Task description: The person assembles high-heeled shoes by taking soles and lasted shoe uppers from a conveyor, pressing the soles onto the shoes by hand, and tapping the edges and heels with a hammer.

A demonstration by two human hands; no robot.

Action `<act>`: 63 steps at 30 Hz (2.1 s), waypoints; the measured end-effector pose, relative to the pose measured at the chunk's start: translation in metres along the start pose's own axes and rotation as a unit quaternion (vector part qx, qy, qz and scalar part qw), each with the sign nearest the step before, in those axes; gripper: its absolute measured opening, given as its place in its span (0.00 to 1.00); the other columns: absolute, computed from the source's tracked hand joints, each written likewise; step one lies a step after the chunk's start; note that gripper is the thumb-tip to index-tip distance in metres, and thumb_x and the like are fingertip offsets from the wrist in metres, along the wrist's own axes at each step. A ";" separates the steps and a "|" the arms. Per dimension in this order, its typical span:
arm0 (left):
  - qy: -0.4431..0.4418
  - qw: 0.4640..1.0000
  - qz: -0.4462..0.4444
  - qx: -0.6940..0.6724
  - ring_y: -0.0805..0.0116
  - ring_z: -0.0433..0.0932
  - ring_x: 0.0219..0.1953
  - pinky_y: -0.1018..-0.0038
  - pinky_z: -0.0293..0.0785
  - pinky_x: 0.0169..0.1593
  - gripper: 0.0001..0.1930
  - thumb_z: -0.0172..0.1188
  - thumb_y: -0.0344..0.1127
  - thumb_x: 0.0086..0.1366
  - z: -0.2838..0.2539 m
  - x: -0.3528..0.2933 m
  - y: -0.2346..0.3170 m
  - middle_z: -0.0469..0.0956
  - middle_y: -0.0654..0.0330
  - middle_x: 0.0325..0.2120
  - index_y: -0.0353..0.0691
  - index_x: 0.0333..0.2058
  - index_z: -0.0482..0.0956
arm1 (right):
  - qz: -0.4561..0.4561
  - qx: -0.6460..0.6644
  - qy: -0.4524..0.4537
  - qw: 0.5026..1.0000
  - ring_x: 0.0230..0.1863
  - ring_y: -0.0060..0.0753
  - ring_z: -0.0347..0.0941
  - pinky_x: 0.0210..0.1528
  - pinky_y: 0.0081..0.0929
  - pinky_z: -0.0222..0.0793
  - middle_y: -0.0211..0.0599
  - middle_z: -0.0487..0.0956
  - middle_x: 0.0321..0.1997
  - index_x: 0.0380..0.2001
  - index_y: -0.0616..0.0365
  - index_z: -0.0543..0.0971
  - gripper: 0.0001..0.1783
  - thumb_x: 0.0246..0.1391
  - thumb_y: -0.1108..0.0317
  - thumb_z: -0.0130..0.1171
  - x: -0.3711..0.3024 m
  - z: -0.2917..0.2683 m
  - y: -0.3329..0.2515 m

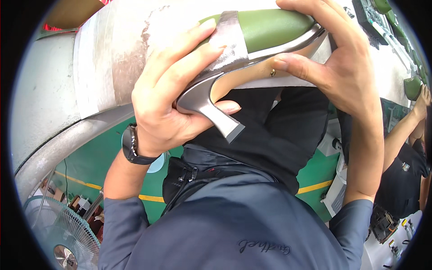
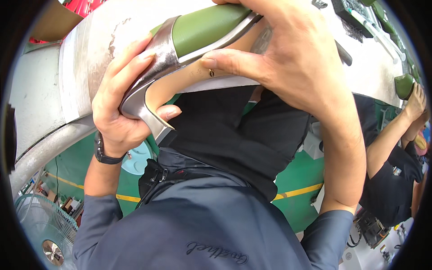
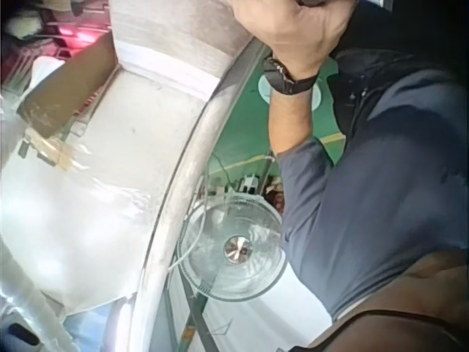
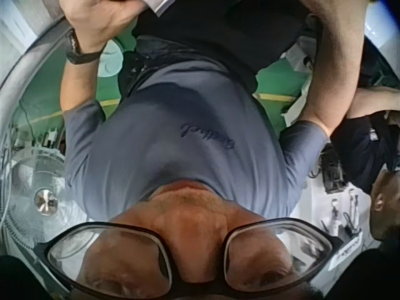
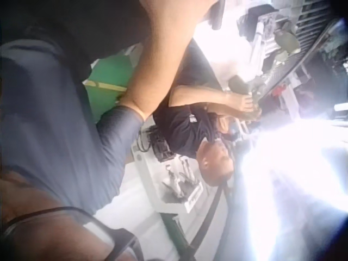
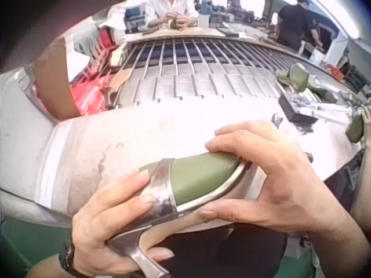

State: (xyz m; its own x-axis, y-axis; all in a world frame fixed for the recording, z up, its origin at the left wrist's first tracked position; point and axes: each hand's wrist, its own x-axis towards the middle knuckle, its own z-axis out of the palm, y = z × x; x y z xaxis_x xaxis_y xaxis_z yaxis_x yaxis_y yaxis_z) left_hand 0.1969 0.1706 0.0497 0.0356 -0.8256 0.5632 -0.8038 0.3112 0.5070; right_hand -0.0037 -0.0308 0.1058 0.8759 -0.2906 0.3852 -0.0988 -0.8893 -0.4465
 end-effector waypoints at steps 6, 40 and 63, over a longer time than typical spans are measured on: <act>-0.054 0.998 -0.031 0.000 0.45 0.76 0.64 0.56 0.72 0.66 0.37 0.80 0.44 0.55 -0.007 0.010 0.011 0.75 0.39 0.62 0.31 0.59 0.79 | -0.118 -0.095 -0.004 0.988 0.54 0.49 0.79 0.58 0.54 0.70 0.49 0.82 0.51 0.49 0.64 0.84 0.43 0.37 0.41 0.81 0.010 0.003 -0.003; -0.126 0.989 -0.080 -0.014 0.48 0.76 0.62 0.59 0.71 0.65 0.46 0.79 0.54 0.54 0.013 0.092 0.016 0.74 0.44 0.62 0.34 0.65 0.71 | 0.131 -0.143 0.177 0.965 0.44 0.46 0.80 0.49 0.36 0.76 0.41 0.82 0.41 0.54 0.54 0.84 0.18 0.62 0.75 0.58 -0.060 -0.001 0.081; -0.223 0.965 -0.112 -0.075 0.40 0.76 0.61 0.59 0.72 0.65 0.52 0.77 0.34 0.50 0.045 0.136 0.014 0.75 0.40 0.61 0.37 0.73 0.61 | 0.260 0.336 0.179 0.887 0.52 0.42 0.83 0.58 0.35 0.80 0.57 0.85 0.48 0.49 0.74 0.79 0.18 0.64 0.67 0.57 -0.024 -0.041 0.027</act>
State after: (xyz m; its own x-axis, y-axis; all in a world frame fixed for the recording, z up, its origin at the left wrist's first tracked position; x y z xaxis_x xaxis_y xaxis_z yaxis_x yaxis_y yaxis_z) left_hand 0.1636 0.0415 0.1042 -0.0871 -0.9903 0.1080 -0.7089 0.1378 0.6918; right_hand -0.0465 -0.0621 0.1177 0.5760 -0.8008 0.1639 -0.0359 -0.2250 -0.9737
